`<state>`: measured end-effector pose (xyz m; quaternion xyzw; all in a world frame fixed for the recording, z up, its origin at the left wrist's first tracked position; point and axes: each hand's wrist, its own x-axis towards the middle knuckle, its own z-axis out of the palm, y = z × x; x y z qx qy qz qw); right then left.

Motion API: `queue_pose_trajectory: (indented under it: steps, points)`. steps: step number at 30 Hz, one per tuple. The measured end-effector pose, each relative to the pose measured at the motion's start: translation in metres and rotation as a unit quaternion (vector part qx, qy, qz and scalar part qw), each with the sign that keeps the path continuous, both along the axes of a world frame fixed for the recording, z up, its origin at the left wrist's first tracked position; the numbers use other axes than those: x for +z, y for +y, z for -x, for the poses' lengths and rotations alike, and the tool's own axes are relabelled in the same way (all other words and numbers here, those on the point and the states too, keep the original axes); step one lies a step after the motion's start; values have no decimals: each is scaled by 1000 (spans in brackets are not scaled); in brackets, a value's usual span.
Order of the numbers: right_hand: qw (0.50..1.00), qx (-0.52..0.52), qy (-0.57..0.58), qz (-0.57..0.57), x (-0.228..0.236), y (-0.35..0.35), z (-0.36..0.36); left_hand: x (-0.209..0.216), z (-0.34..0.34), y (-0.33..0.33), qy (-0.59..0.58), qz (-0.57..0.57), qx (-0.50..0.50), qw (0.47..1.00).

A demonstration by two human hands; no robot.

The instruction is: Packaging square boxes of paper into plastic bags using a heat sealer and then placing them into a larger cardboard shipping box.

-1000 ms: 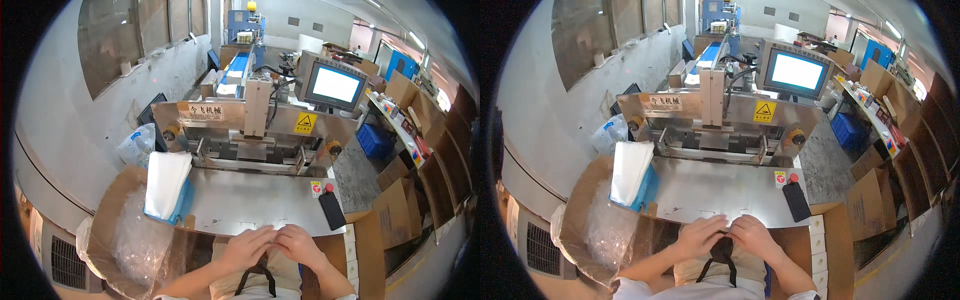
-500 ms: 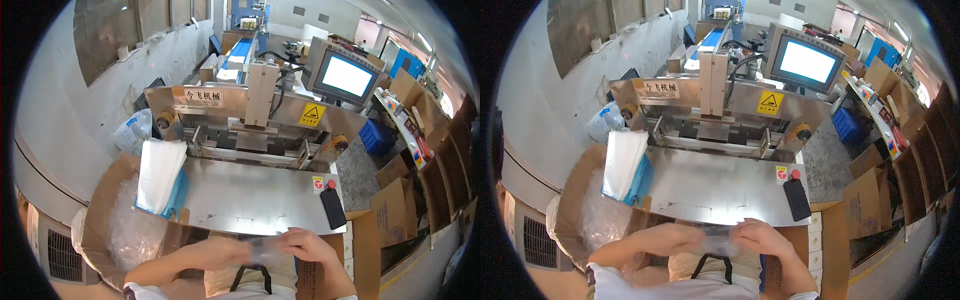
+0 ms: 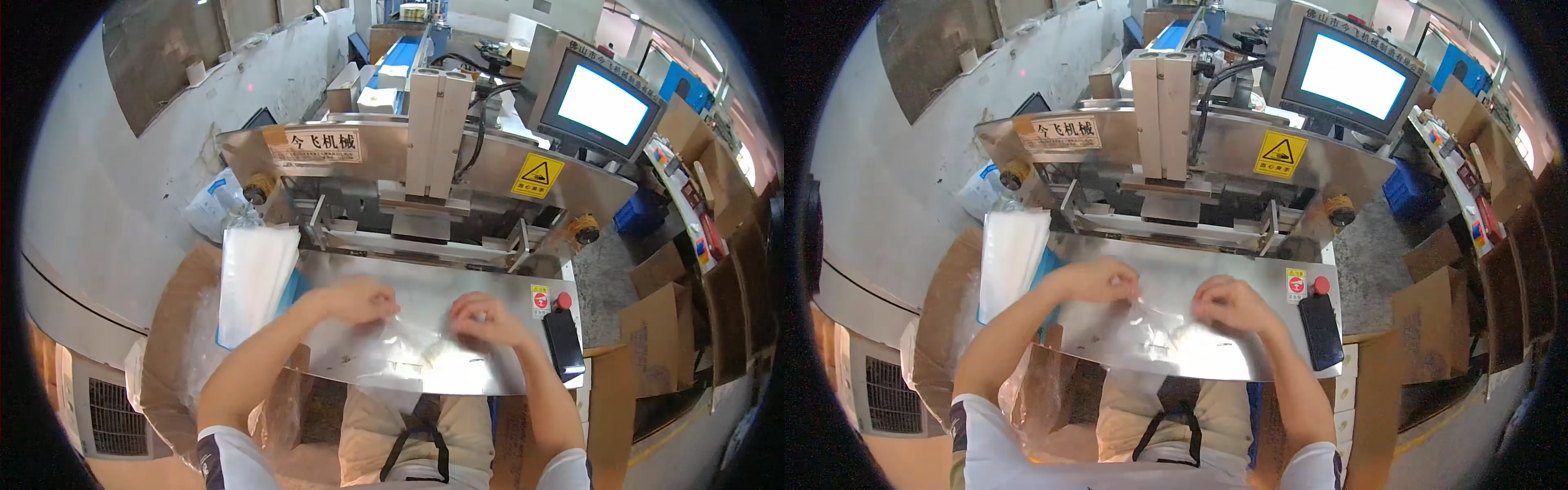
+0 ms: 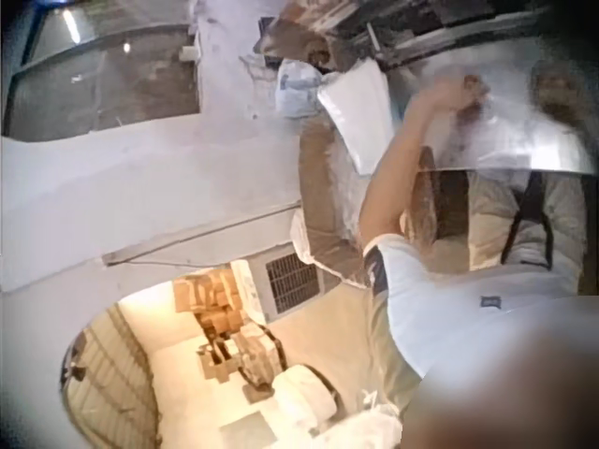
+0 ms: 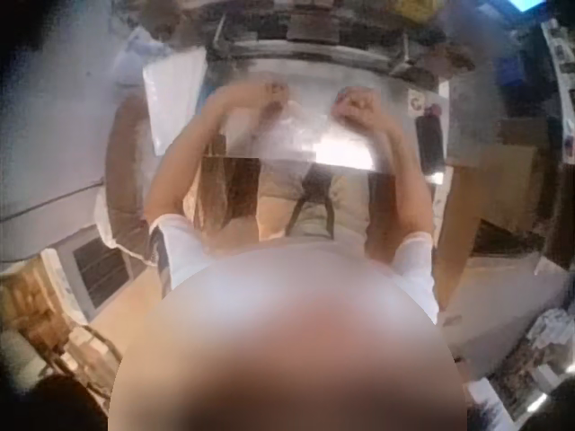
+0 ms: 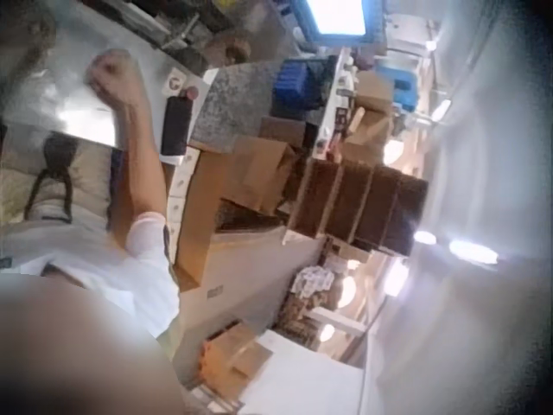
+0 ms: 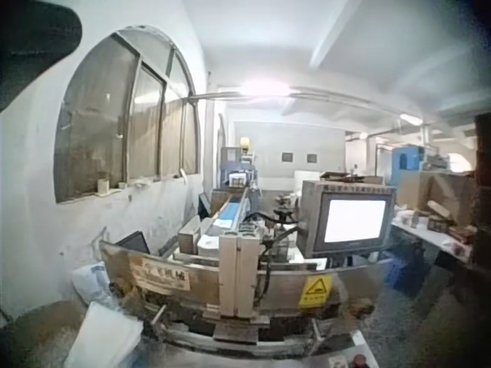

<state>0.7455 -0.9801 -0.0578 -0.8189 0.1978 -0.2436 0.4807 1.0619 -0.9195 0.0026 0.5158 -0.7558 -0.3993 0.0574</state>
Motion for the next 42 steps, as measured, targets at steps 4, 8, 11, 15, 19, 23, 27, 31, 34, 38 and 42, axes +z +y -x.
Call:
queue_pose_trajectory:
  steps: [4,8,11,15,19,23,27,31,34,38,42]
  points:
    - [990,-126,55,-26,-10,-52,-31,-35,-33,-75,50,-61,78,994]
    - [976,-189,106,22,-3,-87,-54,-28,-40,-122,116,-74,171,976]
    - [959,-234,143,69,4,-111,-58,-8,-36,-150,65,-44,154,985]
    - [939,-262,136,179,-2,-123,-73,-89,-60,-183,249,22,147,957]
    - [902,-223,128,346,23,-65,-96,-79,-31,-173,210,20,196,958]
    - [882,-217,245,340,-2,-62,-108,-66,-31,-156,228,167,167,945]
    - [887,-222,256,312,-2,-67,-89,-39,19,-100,-31,392,320,862]
    - [900,-201,243,300,6,-67,-95,-73,77,35,-111,349,170,915]
    - [903,-190,231,309,3,-68,-92,-104,110,92,-98,343,201,912]
    - [906,-191,218,309,-3,-68,-95,-106,114,101,-76,372,224,898]
    - [903,-194,212,319,-8,-67,-96,-113,115,102,-71,386,243,887]
